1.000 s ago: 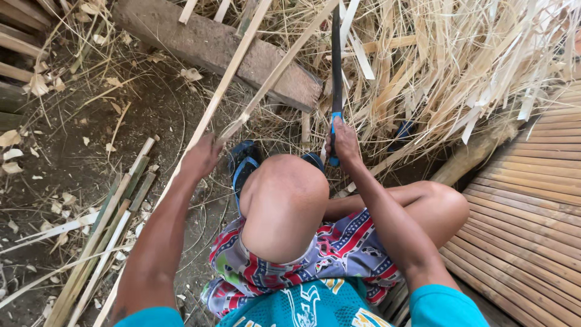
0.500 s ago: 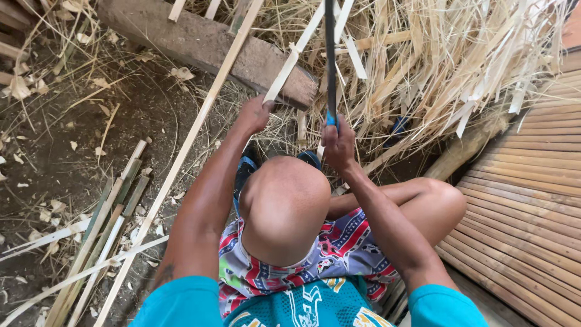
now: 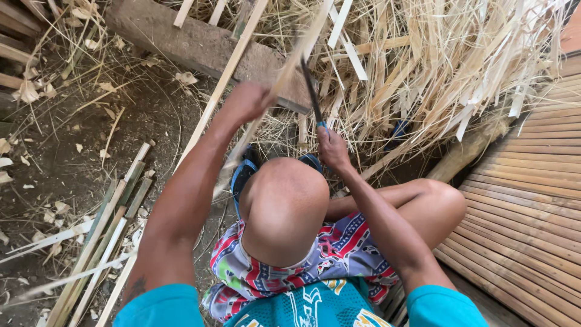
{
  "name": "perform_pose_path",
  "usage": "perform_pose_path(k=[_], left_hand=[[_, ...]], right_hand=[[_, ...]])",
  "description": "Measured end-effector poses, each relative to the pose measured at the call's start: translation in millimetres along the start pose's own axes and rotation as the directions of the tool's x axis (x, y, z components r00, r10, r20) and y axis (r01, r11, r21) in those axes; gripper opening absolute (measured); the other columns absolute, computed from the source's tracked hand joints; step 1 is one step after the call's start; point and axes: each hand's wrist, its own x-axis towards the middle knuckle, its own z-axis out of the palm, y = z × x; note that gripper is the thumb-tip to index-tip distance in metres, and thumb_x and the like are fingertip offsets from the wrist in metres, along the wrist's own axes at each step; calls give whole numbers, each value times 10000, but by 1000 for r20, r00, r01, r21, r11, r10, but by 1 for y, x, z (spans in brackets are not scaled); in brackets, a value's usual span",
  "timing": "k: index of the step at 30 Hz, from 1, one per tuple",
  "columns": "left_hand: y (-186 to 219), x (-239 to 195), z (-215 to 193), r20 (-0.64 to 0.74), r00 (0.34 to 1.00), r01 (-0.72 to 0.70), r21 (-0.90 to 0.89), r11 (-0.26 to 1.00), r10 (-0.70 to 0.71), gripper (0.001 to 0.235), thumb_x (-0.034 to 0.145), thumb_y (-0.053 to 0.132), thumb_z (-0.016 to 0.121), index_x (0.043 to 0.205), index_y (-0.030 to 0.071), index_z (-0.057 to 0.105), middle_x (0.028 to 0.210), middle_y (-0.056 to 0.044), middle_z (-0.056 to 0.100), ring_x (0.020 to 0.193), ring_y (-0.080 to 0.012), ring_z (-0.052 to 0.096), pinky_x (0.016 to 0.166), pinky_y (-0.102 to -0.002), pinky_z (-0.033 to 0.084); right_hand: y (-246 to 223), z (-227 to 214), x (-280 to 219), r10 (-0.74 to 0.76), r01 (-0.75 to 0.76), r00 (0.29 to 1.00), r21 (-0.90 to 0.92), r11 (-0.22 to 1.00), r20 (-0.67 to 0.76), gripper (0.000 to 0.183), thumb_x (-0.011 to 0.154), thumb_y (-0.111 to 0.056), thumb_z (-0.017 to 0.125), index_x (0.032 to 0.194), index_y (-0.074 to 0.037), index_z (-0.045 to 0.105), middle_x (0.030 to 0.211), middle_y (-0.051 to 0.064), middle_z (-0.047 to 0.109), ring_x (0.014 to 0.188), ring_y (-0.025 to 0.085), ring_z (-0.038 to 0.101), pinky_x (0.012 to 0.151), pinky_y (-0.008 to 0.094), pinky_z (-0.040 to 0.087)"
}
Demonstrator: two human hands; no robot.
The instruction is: The person sits on the ground and uses a machete to shave thin strips from a bamboo pole, repeatedly drawing the blade along the pole to remove the outer layer. The person holds the pole with one hand and wields the machete with the other, working over a wooden support.
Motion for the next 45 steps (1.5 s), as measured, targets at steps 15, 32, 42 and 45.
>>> perform_pose_path(k=[15,32,42,45], left_hand=[[-160,-100,175,441,897,56,-158,986,19,529,833,465,823,1229,146,678,1217,-133,669,1087,-304,597,921,-501,453],[-102,-51,123,-33,994,87,-362,928,-106,509,917,375,631,1353,118,579,1267,-183,704,1119,-330,708,992,-450,541],[-98,-56,115,257,964,183,-430,884,-75,606,919,312,663,1474,109,529,1257,-182,695,1069,-329,701,922,-437,572],[-137,-111,90,509,822,361,-123,924,-253,561,926,292,721,1423,100,545,1304,-148,629,1055,-266,677,835,-438,666]], right_hand=[[-13,-17,14,0,-34,993,276,961,121,434,1121,-432,388,926,-69,523,621,8,511,461,122,497,416,286,434],[-6,-10,2,49,-17,997,428,904,-64,473,1087,-528,413,955,-86,518,656,8,524,480,141,527,448,312,479],[-31,17,-15,26,23,996,526,850,-85,419,1106,-478,351,964,-110,492,652,-2,514,484,115,521,430,286,475],[-40,20,-13,-24,89,990,495,864,-136,391,1115,-451,364,976,-106,484,658,0,505,480,115,507,433,280,465]])
